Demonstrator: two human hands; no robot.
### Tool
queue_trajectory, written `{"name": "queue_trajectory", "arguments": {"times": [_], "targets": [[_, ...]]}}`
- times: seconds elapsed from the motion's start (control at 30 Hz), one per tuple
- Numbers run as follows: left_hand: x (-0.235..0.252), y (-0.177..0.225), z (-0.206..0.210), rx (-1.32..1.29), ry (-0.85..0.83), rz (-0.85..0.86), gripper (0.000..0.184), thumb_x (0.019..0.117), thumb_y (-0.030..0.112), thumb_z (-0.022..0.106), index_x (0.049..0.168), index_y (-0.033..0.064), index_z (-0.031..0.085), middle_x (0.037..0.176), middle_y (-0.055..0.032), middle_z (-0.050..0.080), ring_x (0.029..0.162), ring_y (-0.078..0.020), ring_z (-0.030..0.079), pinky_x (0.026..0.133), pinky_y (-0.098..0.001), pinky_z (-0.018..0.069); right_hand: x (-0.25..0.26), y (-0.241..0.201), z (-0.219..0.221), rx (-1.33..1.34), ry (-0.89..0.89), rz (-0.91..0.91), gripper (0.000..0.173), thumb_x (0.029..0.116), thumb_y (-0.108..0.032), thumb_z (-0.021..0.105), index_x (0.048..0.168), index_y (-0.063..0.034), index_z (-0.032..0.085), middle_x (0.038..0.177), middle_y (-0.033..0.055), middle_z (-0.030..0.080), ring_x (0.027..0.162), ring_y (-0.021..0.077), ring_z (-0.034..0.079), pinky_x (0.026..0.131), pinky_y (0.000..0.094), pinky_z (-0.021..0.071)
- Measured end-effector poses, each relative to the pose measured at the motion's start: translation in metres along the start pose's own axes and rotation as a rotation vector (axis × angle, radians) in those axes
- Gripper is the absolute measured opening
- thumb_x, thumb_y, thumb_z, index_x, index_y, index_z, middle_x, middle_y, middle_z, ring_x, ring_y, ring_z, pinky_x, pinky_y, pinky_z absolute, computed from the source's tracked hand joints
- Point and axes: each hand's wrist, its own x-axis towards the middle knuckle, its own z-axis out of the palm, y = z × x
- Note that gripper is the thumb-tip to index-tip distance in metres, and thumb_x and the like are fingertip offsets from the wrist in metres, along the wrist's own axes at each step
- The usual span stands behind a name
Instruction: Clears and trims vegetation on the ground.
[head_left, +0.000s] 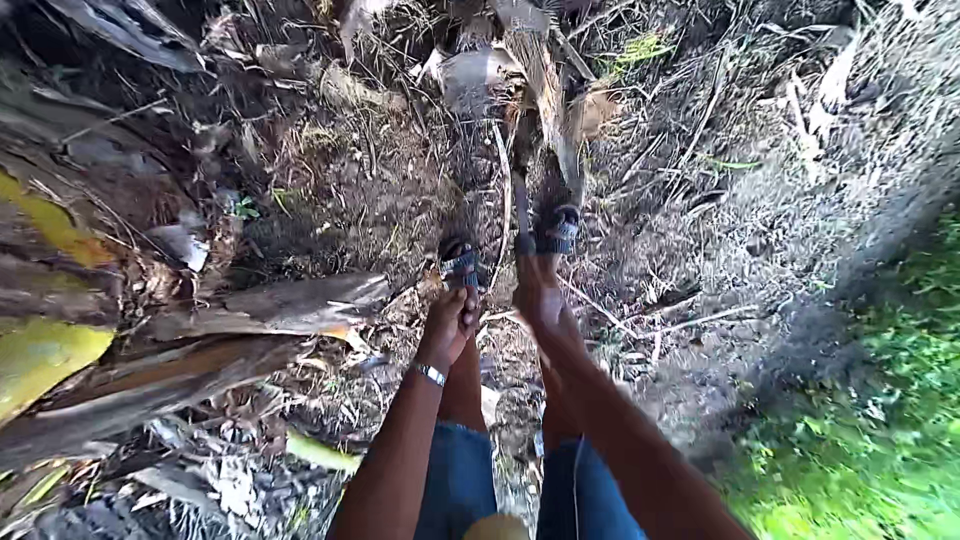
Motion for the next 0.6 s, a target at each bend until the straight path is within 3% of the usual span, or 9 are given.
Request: {"name": "queue_trajectory", "arguments": {"times": [0.07,0.17,0.23,0.3,0.37,0.43,0.53,0.6], "targets": [[0.009,0.007,0.005,0.039,-0.005,0.040,0.025,0.1111,0.016,0.036,0.102,0.0075,0.058,0.071,0.0032,0.055,0.054,-0.0050,0.048,0.051,-0.0193,0.0445,0.014,-0.006,0.047,0.050,-0.043,-0.012,0.083,0.0926,-0.017,0.064,0.165,-0.0126,0.023,0.139,0.0287,0.057,0.106,0.0439,0.069,0.086,0.0597,0.0580],[0.003,-0.001,0.001,0.101,0.055,0.051,0.026,0.1109,0.016,0.039,0.101,0.0068,0.060,0.071,0.0025,0.055,0.054,-0.0053,0.048,0.052,-0.0201,0.0442,0.008,-0.018,0.105,0.142,-0.126,-0.008,0.081,0.1002,-0.018,0.059,0.165,-0.0032,0.013,0.144,0.0357,0.049,0.117,0.0477,0.064,0.094,0.0568,0.0568],[0.011,0.005,0.004,0.147,0.081,0.100,0.024,0.1104,0.014,0.039,0.102,0.0066,0.059,0.073,0.0025,0.056,0.057,-0.0055,0.050,0.055,-0.0204,0.0467,0.017,-0.036,0.108,0.172,-0.172,-0.008,0.083,0.1002,-0.014,0.058,0.165,-0.0016,0.007,0.147,0.0384,0.044,0.123,0.0500,0.059,0.099,0.0574,0.0538],[0.010,0.004,0.009,0.164,0.079,0.117,0.022,0.1098,0.012,0.038,0.106,0.0070,0.059,0.079,0.0019,0.058,0.062,-0.0064,0.053,0.061,-0.0219,0.0486,0.010,-0.036,0.097,0.156,-0.204,0.001,0.086,0.0998,-0.017,0.060,0.166,-0.0060,0.006,0.146,0.0360,0.046,0.117,0.0487,0.063,0.094,0.0583,0.0554],[0.016,0.008,0.023,0.174,0.040,0.156,0.023,0.1088,0.011,0.038,0.111,0.0073,0.060,0.084,0.0016,0.059,0.066,-0.0068,0.054,0.064,-0.0230,0.0494,0.009,-0.028,0.056,0.125,-0.195,-0.028,0.088,0.0976,-0.023,0.064,0.166,-0.0085,0.011,0.142,0.0316,0.053,0.107,0.0452,0.068,0.088,0.0587,0.0574],[0.022,0.011,0.041,0.211,-0.028,0.185,0.024,0.1077,0.010,0.037,0.114,0.0077,0.060,0.087,0.0019,0.060,0.069,-0.0065,0.055,0.066,-0.0236,0.0503,0.011,-0.009,-0.008,0.149,-0.211,-0.056,0.088,0.0951,-0.027,0.067,0.166,-0.0113,0.018,0.134,0.0304,0.061,0.106,0.0469,0.068,0.089,0.0656,0.0542],[0.037,0.015,0.070,0.297,-0.099,0.221,0.025,0.1091,0.012,0.039,0.116,0.0064,0.063,0.086,0.0022,0.059,0.066,-0.0061,0.054,0.063,-0.0237,0.0499,0.041,0.018,-0.104,0.176,-0.218,-0.060,0.080,0.0910,-0.026,0.075,0.161,-0.0184,0.037,0.121,0.0294,0.068,0.107,0.0506,0.066,0.087,0.0731,0.0499],[0.049,0.014,0.093,0.313,-0.105,0.241,0.024,0.1095,0.013,0.041,0.113,0.0075,0.064,0.079,0.0036,0.058,0.061,-0.0046,0.052,0.056,-0.0208,0.0477,0.073,0.033,-0.159,0.253,-0.200,-0.081,0.069,0.0872,-0.019,0.079,0.152,-0.0154,0.053,0.115,0.0281,0.070,0.097,0.0470,0.070,0.083,0.0699,0.0543]]}}
